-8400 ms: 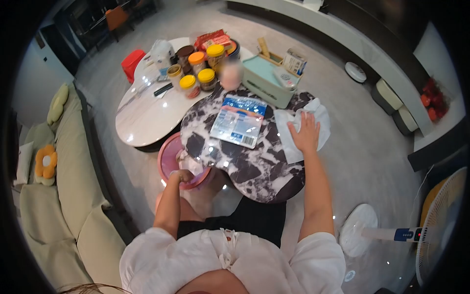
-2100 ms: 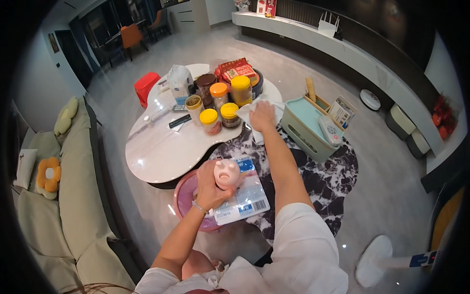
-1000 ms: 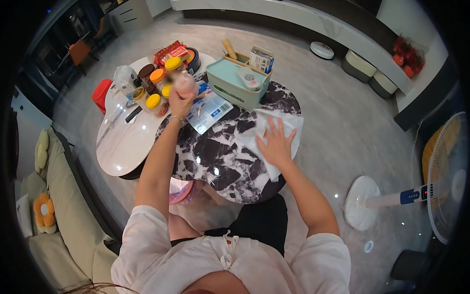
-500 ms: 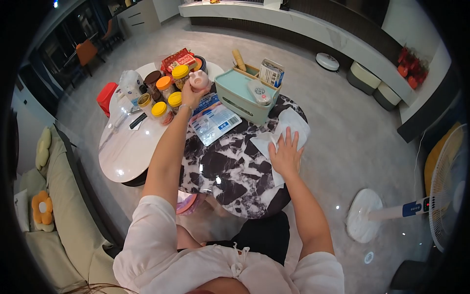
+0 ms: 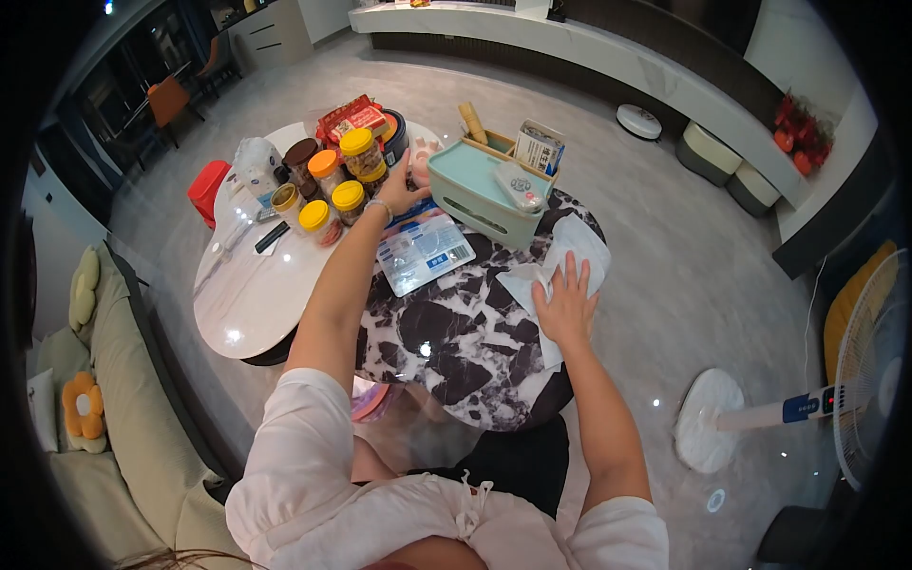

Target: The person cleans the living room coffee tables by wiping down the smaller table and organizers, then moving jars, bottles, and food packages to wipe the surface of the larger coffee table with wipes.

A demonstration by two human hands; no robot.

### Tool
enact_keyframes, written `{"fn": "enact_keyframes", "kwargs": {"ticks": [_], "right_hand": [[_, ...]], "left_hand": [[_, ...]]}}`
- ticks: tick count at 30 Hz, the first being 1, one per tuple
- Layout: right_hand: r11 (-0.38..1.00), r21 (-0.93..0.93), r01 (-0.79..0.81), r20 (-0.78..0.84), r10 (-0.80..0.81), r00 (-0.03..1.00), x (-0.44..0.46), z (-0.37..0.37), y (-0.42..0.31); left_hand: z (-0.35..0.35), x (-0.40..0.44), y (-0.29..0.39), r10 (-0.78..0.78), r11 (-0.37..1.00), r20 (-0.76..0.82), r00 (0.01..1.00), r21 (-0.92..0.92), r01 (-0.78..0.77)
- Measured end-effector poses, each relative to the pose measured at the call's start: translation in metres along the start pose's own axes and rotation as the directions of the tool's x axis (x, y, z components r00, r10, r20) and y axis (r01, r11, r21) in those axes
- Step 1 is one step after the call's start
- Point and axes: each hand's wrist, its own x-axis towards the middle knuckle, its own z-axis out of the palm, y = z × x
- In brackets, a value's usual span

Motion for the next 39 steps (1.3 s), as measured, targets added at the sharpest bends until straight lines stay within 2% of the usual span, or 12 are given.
{"fn": "enact_keyframes", "kwargs": {"ticks": [2, 5, 7, 9, 10, 15, 17, 18, 21, 25, 32, 39], "right_hand": [[1.0, 0.01, 0.011, -0.013, -0.011, 1.0, 0.0, 0.003, 0.003], [1.0, 0.024, 0.015, -0.014, -0.015, 1.0, 0.0, 0.002, 0.0], [1.0, 0.025, 0.002, -0.003, -0.002, 1.0, 0.001, 0.002, 0.001], [1.0, 0.015, 0.012, -0.035, -0.012, 0.999, 0.001, 0.006, 0.003], [1.0, 0.015, 0.017, -0.026, -0.017, 1.0, -0.001, 0.006, 0.003], [1.0, 0.019, 0.001, -0.016, 0.0, 1.0, 0.001, 0.005, 0.002], [1.0, 0.016, 0.005, -0.012, -0.005, 1.0, 0.002, 0.006, 0.003], [1.0, 0.016, -0.003, -0.013, 0.003, 1.0, 0.002, 0.006, 0.003], [1.0, 0.017, -0.011, 0.017, 0.011, 1.0, 0.002, 0.002, 0.001], [1.0, -0.004, -0.014, 0.043, 0.014, 0.999, 0.003, 0.0, 0.0], [1.0, -0.021, -0.012, 0.063, 0.013, 0.998, 0.004, 0.002, 0.001], [1.0, -0.013, -0.005, 0.061, 0.006, 0.998, 0.004, 0.005, 0.004]], "left_hand": [[-0.011, -0.027, 0.021, 0.059, 0.994, -0.054, 0.997, 0.097, -0.053], [-0.028, -0.08, 0.06, -0.065, 0.947, -0.128, 0.99, 0.304, 0.101], [-0.029, -0.128, 0.086, 0.073, 0.696, 0.179, 0.981, 0.695, -0.179], [-0.018, -0.16, 0.069, 0.154, 0.788, 0.353, 0.923, 0.52, -0.33], [-0.019, -0.172, 0.072, 0.249, 0.768, 0.292, 0.923, 0.521, -0.372], [-0.019, -0.213, 0.071, 0.206, 0.715, 0.291, 0.934, 0.607, -0.346], [-0.029, -0.225, 0.059, 0.189, 0.871, 0.133, 0.973, 0.435, -0.229], [-0.039, -0.232, 0.062, 0.368, 0.905, -0.08, 0.926, 0.261, -0.337], [-0.063, -0.249, 0.065, -0.052, 0.988, -0.232, 0.971, -0.156, 0.016], [-0.079, -0.271, 0.068, -0.343, 0.62, -0.15, 0.927, -0.778, 0.104], [-0.087, -0.302, 0.076, -0.417, 0.341, -0.042, 0.908, -0.933, 0.114], [-0.098, -0.311, 0.087, -0.452, 0.316, -0.072, 0.889, -0.945, 0.084]]}}
